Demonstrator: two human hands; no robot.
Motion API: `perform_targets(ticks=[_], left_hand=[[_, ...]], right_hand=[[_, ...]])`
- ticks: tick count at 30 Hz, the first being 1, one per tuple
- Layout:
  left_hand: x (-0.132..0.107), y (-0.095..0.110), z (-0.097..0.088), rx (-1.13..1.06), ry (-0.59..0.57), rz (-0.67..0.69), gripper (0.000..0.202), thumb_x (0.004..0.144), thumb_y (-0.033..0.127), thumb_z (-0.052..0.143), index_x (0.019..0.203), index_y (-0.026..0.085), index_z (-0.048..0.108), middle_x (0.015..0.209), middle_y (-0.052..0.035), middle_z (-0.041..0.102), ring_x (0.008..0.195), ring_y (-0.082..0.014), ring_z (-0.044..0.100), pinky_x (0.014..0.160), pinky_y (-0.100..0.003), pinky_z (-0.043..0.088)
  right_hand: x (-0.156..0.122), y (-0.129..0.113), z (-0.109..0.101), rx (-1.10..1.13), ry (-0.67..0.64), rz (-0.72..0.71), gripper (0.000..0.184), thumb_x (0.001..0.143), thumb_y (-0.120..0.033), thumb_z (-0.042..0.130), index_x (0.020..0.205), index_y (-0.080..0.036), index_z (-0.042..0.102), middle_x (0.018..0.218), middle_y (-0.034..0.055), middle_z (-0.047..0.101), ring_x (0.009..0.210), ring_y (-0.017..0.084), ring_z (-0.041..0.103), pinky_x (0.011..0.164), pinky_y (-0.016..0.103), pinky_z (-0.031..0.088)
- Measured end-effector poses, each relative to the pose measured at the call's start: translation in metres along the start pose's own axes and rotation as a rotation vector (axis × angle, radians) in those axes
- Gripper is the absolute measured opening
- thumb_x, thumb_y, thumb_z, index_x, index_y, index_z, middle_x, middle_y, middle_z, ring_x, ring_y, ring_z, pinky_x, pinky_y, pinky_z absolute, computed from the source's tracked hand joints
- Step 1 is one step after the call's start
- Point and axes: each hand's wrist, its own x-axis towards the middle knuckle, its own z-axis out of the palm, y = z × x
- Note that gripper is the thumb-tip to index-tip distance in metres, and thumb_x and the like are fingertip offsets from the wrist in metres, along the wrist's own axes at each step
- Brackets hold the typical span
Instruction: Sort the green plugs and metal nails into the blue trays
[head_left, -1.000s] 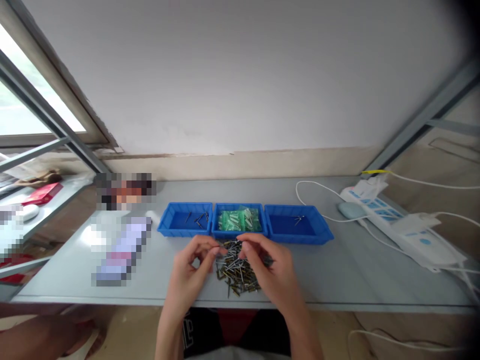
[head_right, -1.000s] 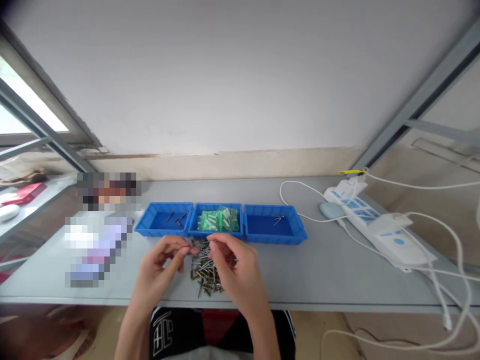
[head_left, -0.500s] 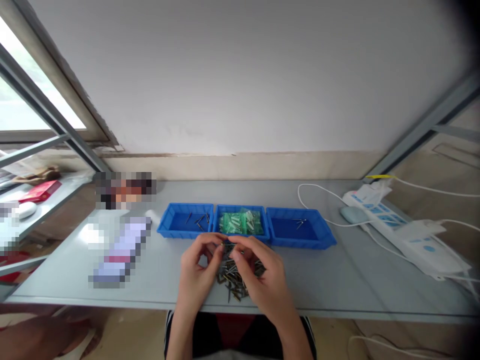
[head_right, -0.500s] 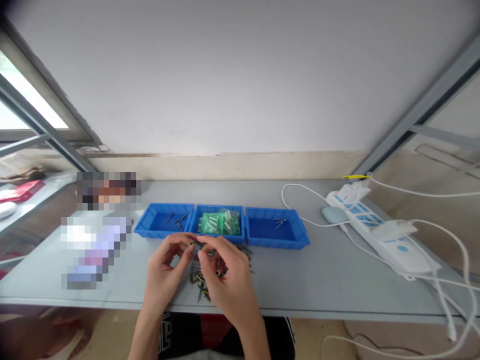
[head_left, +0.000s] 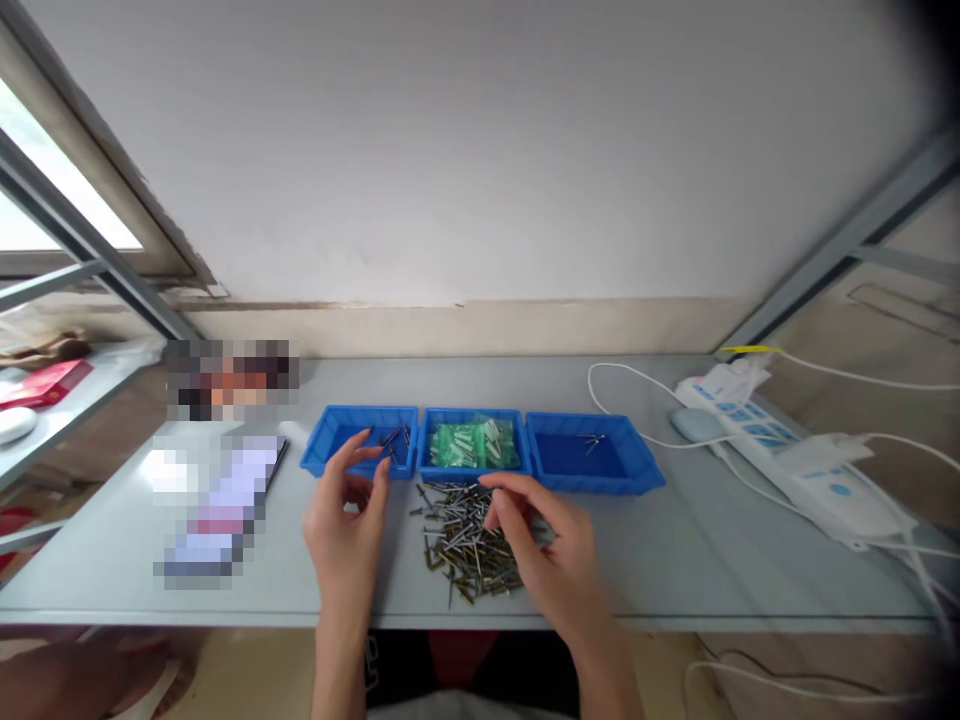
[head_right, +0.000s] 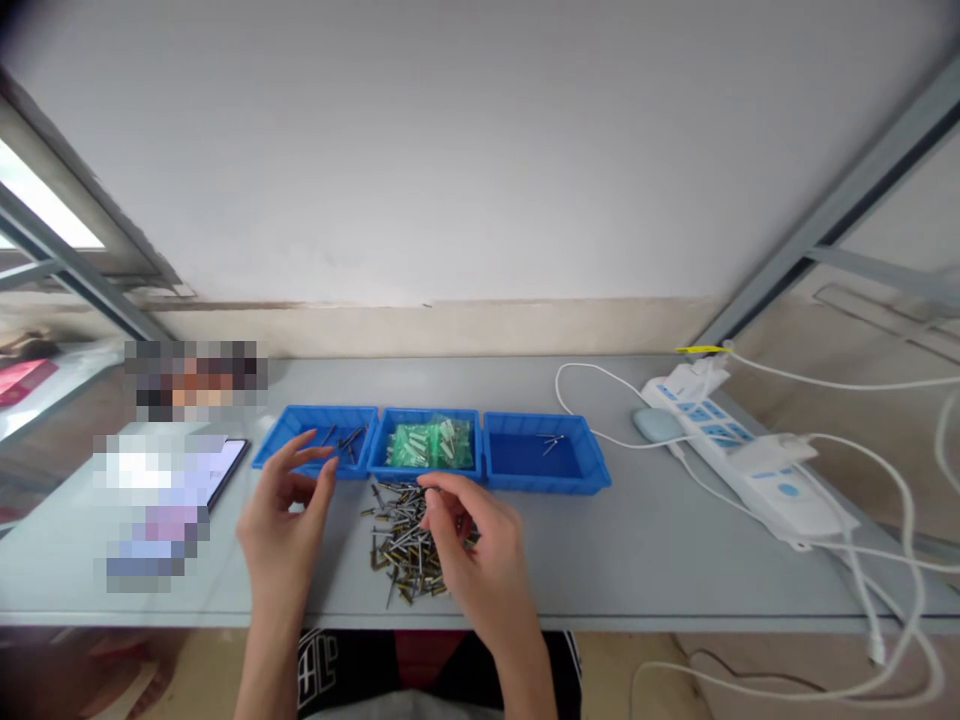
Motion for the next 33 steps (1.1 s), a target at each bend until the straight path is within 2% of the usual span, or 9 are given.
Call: perform_targets(ticks=[3,5,9,12,17,20,24,30,33], left_hand=[[0.0,-0.003,-0.007,0.079,-0.088,0.055,0.023,0.099,0.04,0.068,0.115,0.024,0.076,0.086,0.002,0.076,0.057,-0.0116,0.056,0.062,-0.025,0.046],[0.0,-0.006,-0.014,0.117,-0.252,0.071,0.02,0.099,0.04,0.067,0.106,0.025,0.078,0.075,0.0039,0.071,0.055,-0.0122,0.053,0.06,-0.025,0.043],[0.001,-0.008,-0.022,0.175,-0.651,0.018,0.022,0.098,0.041,0.063,0.106,0.026,0.078,0.07,0.0035,0.068,0.058,-0.0155,0.056,0.06,-0.026,0.04],[0.0,-0.008,-0.021,0.237,-0.77,-0.013,0.021,0.097,0.038,0.061,0.104,0.025,0.076,0.071,0.0023,0.065,0.063,-0.0176,0.058,0.063,-0.028,0.039],[-0.001,-0.013,-0.021,0.246,-0.75,-0.022,0.021,0.099,0.037,0.056,0.099,0.023,0.072,0.068,0.0027,0.059,0.063,-0.0177,0.055,0.063,-0.028,0.036],[0.0,-0.013,-0.029,0.158,-0.678,-0.008,0.023,0.101,0.04,0.055,0.098,0.023,0.07,0.068,0.0029,0.059,0.061,-0.0166,0.054,0.061,-0.027,0.036],[0.0,-0.003,-0.035,0.044,-0.594,0.006,0.021,0.102,0.041,0.058,0.097,0.023,0.068,0.071,0.0025,0.062,0.059,-0.0147,0.054,0.058,-0.025,0.037],[-0.009,0.014,-0.023,-0.085,-0.657,0.036,0.018,0.105,0.039,0.059,0.1,0.025,0.07,0.08,0.001,0.069,0.069,-0.0158,0.061,0.062,-0.024,0.044],[-0.012,0.016,-0.018,-0.104,-0.65,0.051,0.018,0.106,0.04,0.059,0.101,0.026,0.07,0.081,0.0017,0.07,0.068,-0.0152,0.06,0.061,-0.024,0.042]], right_hand=[[0.001,0.002,0.001,0.002,0.015,-0.002,0.024,0.108,-0.037,0.061,0.111,-0.024,0.081,0.074,-0.0001,0.074,0.065,0.015,0.066,0.061,0.026,0.053],[0.003,0.005,0.002,0.0,0.009,-0.001,0.023,0.108,-0.036,0.062,0.112,-0.024,0.081,0.073,-0.0007,0.073,0.064,0.015,0.065,0.062,0.025,0.052],[0.007,0.009,0.003,-0.005,-0.017,-0.006,0.023,0.109,-0.036,0.062,0.114,-0.025,0.082,0.074,-0.001,0.074,0.064,0.014,0.066,0.061,0.025,0.051],[0.01,0.009,0.003,-0.006,-0.012,-0.019,0.024,0.108,-0.037,0.062,0.112,-0.025,0.082,0.073,-0.0015,0.074,0.062,0.014,0.064,0.058,0.024,0.05],[0.011,0.01,0.004,-0.015,-0.02,-0.02,0.024,0.109,-0.037,0.061,0.113,-0.026,0.082,0.073,-0.0017,0.074,0.062,0.014,0.065,0.06,0.023,0.051],[0.01,0.013,0.004,-0.031,-0.018,-0.037,0.024,0.109,-0.037,0.062,0.112,-0.026,0.082,0.073,-0.0015,0.074,0.062,0.014,0.066,0.059,0.023,0.052],[0.009,0.011,0.007,-0.06,-0.017,-0.08,0.021,0.107,-0.036,0.064,0.11,-0.026,0.082,0.072,-0.0008,0.074,0.061,0.016,0.067,0.058,0.024,0.054],[0.006,0.003,0.019,-0.132,-0.169,-0.208,0.016,0.104,-0.024,0.066,0.109,-0.026,0.08,0.091,0.0018,0.078,0.068,0.016,0.07,0.062,0.025,0.055],[0.005,0.003,0.021,-0.165,-0.168,-0.218,0.015,0.104,-0.022,0.065,0.103,-0.025,0.079,0.089,0.0013,0.077,0.07,0.016,0.071,0.063,0.025,0.055]])
